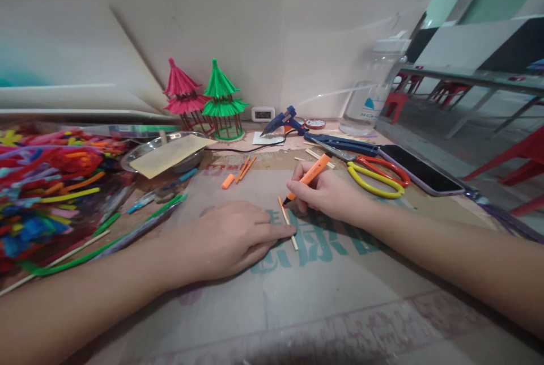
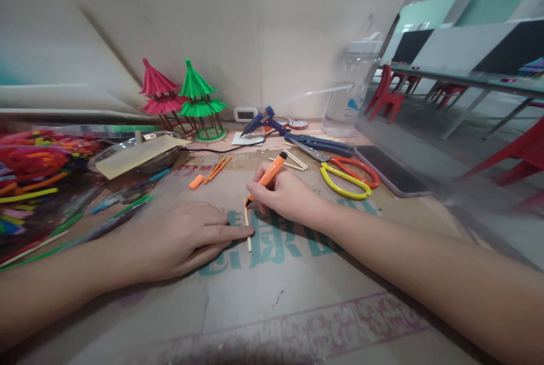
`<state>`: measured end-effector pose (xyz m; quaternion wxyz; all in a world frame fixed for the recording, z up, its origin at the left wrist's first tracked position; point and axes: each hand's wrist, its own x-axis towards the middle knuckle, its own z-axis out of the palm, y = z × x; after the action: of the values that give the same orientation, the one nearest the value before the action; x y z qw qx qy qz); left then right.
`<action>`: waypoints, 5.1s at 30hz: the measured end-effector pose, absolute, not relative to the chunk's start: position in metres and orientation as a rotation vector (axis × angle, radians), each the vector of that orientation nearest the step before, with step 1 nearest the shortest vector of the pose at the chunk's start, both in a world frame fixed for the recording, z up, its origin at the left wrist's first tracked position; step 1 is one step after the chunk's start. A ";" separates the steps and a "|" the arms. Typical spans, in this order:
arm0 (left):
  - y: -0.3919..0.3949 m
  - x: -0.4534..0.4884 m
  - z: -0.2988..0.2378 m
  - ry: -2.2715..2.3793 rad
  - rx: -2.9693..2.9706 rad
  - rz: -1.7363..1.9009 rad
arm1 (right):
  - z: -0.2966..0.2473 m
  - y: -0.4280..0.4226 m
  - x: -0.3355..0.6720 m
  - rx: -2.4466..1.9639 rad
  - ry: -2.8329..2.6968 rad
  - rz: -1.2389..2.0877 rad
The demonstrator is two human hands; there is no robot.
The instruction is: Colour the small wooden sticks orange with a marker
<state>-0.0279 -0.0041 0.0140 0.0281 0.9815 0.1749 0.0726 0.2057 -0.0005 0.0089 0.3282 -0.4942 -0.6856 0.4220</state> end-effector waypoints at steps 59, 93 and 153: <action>-0.004 -0.027 0.013 0.531 3.044 0.204 | 0.005 0.002 0.206 -1.342 -1.815 0.958; -0.012 -0.031 0.019 0.644 3.045 0.116 | 0.000 0.004 0.198 -1.267 -1.778 1.184; -0.006 -0.030 0.017 0.518 3.067 0.245 | 0.004 0.001 0.201 -1.213 -1.690 1.156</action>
<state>-0.0303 -0.0064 0.0171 0.0107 0.9829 0.1659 0.0786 0.2013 0.0006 0.0038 0.3716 -0.4731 -0.6593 0.4510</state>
